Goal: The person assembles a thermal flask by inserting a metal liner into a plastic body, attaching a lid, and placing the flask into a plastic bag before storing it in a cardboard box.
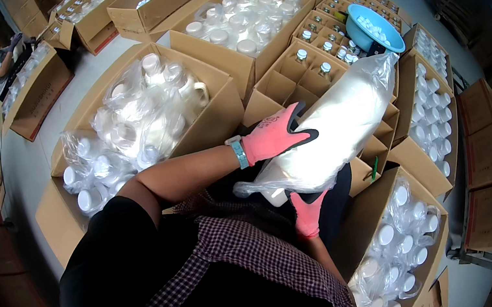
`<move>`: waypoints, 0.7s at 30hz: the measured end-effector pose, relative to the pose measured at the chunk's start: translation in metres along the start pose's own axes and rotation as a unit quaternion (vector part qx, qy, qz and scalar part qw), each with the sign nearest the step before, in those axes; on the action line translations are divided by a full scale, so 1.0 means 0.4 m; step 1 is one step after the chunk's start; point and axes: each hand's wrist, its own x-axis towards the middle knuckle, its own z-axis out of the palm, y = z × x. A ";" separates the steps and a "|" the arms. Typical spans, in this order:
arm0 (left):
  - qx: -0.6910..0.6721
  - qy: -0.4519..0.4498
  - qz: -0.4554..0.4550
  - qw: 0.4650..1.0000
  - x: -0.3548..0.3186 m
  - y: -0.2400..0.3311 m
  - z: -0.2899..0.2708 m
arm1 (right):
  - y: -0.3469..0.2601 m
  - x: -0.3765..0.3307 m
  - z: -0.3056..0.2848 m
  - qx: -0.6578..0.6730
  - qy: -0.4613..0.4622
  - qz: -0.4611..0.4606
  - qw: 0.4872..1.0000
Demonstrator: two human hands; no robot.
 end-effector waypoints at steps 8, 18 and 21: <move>-0.248 0.157 0.011 0.956 -0.015 -0.001 -0.092 | -0.051 0.093 0.006 -0.249 -0.044 -0.193 0.948; -0.533 0.210 -0.134 0.809 -0.155 -0.309 -0.567 | -0.252 0.266 0.468 -0.197 -0.362 -0.379 0.829; -0.599 0.178 -0.226 0.747 -0.153 -0.326 -0.628 | -0.226 0.273 0.584 -0.227 -0.342 -0.386 0.826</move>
